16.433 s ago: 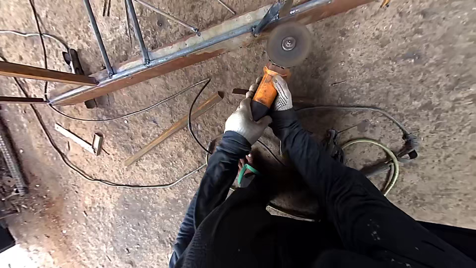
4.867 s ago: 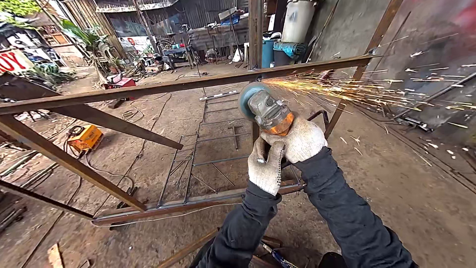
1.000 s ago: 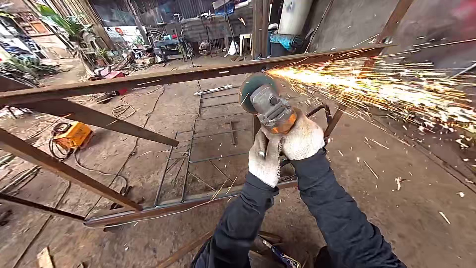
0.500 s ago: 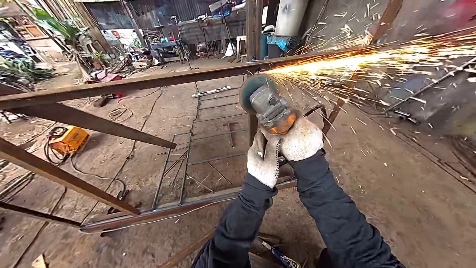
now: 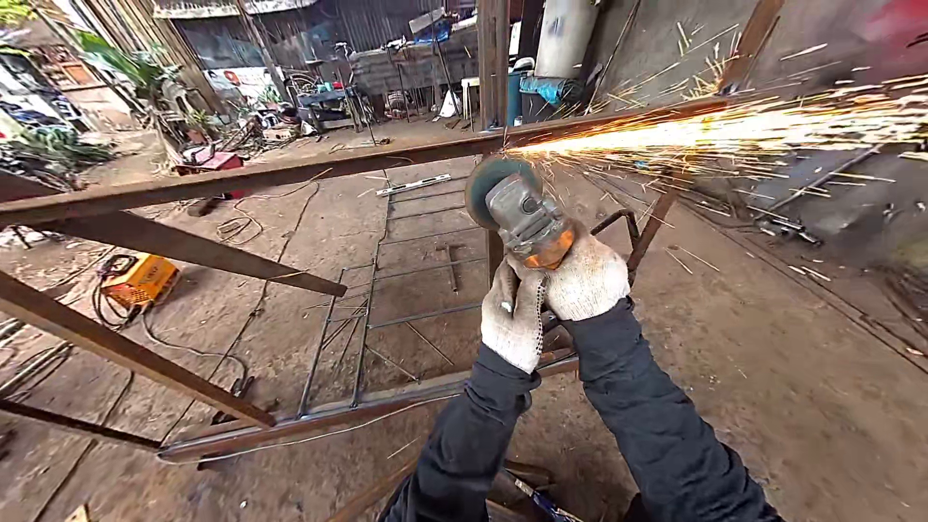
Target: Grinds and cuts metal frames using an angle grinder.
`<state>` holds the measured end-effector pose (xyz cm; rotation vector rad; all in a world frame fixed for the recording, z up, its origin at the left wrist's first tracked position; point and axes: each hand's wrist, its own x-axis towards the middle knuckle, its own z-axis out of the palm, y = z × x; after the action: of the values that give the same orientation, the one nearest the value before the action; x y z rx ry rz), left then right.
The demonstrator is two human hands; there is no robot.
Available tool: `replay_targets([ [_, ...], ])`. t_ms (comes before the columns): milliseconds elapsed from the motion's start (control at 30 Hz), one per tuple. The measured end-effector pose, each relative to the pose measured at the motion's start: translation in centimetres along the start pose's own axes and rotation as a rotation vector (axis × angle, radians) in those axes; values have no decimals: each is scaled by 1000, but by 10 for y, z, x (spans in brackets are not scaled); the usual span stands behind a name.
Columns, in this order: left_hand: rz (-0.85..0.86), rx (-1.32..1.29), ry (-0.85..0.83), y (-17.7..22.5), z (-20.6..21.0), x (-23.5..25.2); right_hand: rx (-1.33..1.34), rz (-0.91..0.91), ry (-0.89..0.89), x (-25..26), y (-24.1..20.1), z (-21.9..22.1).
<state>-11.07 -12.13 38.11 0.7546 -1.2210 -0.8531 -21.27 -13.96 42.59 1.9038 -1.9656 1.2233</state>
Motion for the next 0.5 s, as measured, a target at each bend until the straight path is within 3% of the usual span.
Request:
replay_targets([
  [500,-8,-3,2,4,2,0,-16,66,-71,2,-5,-9],
])
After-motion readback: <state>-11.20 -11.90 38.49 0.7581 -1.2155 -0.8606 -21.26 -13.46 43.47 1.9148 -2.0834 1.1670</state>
